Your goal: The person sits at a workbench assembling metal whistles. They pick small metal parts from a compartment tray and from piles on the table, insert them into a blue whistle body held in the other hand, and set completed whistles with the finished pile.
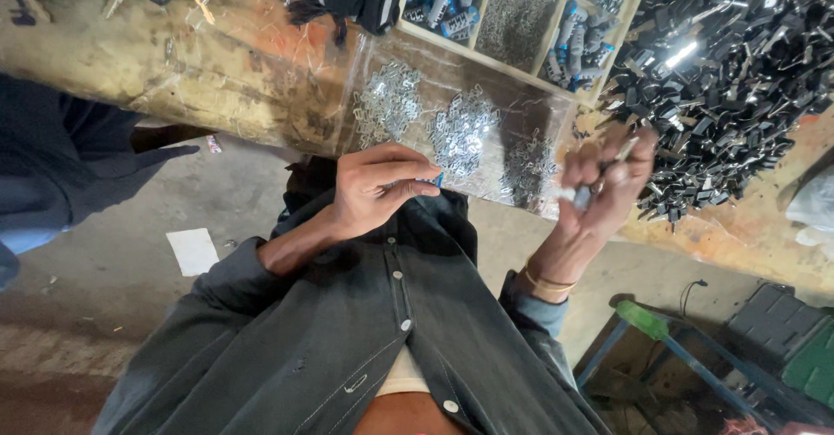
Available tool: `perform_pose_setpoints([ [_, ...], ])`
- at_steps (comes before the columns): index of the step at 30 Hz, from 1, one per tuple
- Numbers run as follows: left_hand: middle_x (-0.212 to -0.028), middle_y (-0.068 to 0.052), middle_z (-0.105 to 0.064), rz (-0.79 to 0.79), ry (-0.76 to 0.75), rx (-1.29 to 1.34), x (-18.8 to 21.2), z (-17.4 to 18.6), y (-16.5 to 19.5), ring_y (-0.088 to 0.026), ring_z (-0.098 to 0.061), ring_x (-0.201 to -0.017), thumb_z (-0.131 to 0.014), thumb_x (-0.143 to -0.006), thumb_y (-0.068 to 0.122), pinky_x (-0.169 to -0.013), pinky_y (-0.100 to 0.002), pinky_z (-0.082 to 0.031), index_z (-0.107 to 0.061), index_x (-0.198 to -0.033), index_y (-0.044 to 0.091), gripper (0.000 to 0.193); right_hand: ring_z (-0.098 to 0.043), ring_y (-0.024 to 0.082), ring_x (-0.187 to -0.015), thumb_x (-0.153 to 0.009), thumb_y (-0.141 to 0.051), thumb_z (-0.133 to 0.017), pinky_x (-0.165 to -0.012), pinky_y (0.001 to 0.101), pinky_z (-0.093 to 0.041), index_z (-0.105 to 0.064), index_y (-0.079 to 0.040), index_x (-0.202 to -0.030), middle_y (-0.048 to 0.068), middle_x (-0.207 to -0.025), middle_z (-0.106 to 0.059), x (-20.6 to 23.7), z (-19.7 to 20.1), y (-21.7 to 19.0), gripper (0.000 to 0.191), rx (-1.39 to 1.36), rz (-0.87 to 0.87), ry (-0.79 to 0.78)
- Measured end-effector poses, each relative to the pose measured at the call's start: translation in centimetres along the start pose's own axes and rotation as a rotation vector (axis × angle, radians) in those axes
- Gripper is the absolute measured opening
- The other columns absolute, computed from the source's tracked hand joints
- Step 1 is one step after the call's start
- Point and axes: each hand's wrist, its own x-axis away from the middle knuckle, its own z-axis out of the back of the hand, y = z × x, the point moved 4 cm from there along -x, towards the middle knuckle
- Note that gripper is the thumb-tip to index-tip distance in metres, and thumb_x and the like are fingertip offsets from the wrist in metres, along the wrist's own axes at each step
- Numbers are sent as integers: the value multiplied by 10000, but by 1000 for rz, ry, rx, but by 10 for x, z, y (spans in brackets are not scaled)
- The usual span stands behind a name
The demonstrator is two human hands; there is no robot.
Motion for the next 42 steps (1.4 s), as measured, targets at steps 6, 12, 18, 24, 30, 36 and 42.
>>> perform_pose_setpoints([
  [6, -1062, -118, -718, 21, 0, 41, -4, -8, -12, -193, -775, -936, -782, -907, -84, -789, -279, -659, -730, -1150, 5, 264, -687, 165, -890, -841, 158, -761, -781, 283, -594, -749, 27, -1055, 128, -1003, -709, 51, -21, 33, 252, 401, -263, -99],
  [12, -1053, -123, -743, -27, 17, -119, 3, -13, -19, -211, -762, -913, -829, -860, -48, -761, -307, -633, -736, -1099, 5, 261, -662, 158, -851, -807, 130, -828, -710, 257, -513, -769, 34, -1040, 142, -992, -722, 69, -60, 37, 258, 688, -308, -142],
  [18, -1055, -110, -744, -74, 13, -148, 4, -12, -18, -211, -761, -911, -854, -837, -39, -765, -312, -632, -740, -1084, 9, 276, -691, 150, -901, -829, 141, -802, -792, 275, -571, -758, 24, -1051, 105, -1013, -714, 66, -63, 27, 255, 563, -230, -104],
  [24, -1034, -109, -752, -131, 61, -169, -1, -3, -6, -205, -757, -886, -864, -825, -38, -748, -307, -620, -737, -1082, 14, 292, -676, 177, -919, -816, 159, -811, -793, 291, -548, -754, 34, -1065, 128, -1026, -710, 62, -48, 30, 284, 525, -241, -163],
  [30, -1053, -120, -746, -232, -59, -198, -3, -2, 6, -222, -775, -876, -856, -839, -15, -719, -294, -634, -730, -1092, -5, 283, -709, 160, -853, -796, 79, -859, -737, 274, -556, -773, -18, -987, 106, -951, -747, 63, -59, 38, 231, 583, -245, -296],
  [36, -989, -90, -744, -303, -197, -206, 0, -2, 11, -218, -766, -802, -893, -826, 94, -675, -308, -610, -735, -1049, 14, 285, -748, 118, -809, -774, -28, -893, -673, 263, -573, -800, -71, -954, 55, -913, -791, 42, -81, 9, 207, 729, -180, -694],
  [42, -930, -62, -750, -282, -299, -237, 1, -7, 19, -196, -730, -715, -921, -801, 213, -613, -301, -579, -720, -1028, 50, 344, -707, 227, -804, -929, -80, -766, -683, 376, -528, -733, -59, -1147, 66, -1062, -778, -16, -29, -53, 221, 1097, 16, -134],
])
